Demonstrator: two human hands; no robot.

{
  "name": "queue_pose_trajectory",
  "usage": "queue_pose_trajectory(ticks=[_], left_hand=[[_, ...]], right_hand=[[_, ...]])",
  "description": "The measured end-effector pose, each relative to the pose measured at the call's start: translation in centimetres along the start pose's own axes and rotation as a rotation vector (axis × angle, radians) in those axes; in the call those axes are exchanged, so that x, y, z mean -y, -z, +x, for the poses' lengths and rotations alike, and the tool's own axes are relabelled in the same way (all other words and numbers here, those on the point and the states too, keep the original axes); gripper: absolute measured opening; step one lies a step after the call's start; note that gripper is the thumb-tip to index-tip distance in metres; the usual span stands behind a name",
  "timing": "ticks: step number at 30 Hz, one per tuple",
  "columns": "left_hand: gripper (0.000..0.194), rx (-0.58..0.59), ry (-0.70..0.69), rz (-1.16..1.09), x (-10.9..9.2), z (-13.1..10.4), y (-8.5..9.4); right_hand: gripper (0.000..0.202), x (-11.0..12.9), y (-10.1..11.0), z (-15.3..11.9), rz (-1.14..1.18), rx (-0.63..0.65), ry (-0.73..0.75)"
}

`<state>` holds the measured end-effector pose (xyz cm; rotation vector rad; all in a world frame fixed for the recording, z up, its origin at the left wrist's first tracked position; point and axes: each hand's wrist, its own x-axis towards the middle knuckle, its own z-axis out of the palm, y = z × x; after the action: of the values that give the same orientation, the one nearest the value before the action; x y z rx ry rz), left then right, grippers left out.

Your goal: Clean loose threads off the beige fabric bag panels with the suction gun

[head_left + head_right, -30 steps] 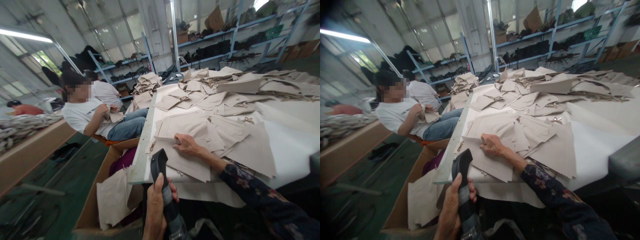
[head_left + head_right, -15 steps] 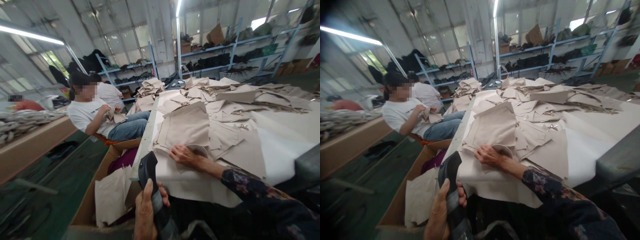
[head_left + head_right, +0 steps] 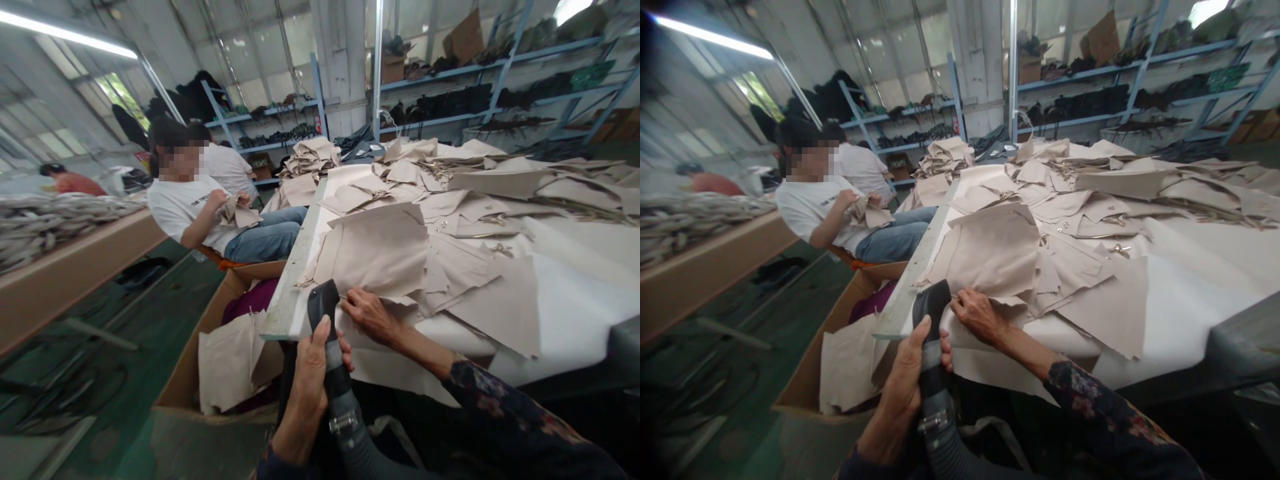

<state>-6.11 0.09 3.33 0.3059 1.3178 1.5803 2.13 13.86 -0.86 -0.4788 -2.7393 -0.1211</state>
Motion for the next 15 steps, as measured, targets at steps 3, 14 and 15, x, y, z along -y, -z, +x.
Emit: queue_pose_trajectory(ticks=[3, 14, 15], left_hand=[[0.042, -0.033, 0.048, -0.018, 0.0, 1.7, -0.2], [0.038, -0.198, -0.082, -0.106, -1.4, 0.2, -0.3], [0.039, -0.203, -0.084, -0.100, -1.3, -0.2, -0.1]], right_hand=[[0.018, 0.1, -0.2, -0.1, 0.012, 0.001, -0.019], [0.017, 0.1, 0.1, 0.0, 0.042, 0.048, -0.041], [0.017, 0.0, 0.2, 0.0, 0.046, 0.051, -0.038]])
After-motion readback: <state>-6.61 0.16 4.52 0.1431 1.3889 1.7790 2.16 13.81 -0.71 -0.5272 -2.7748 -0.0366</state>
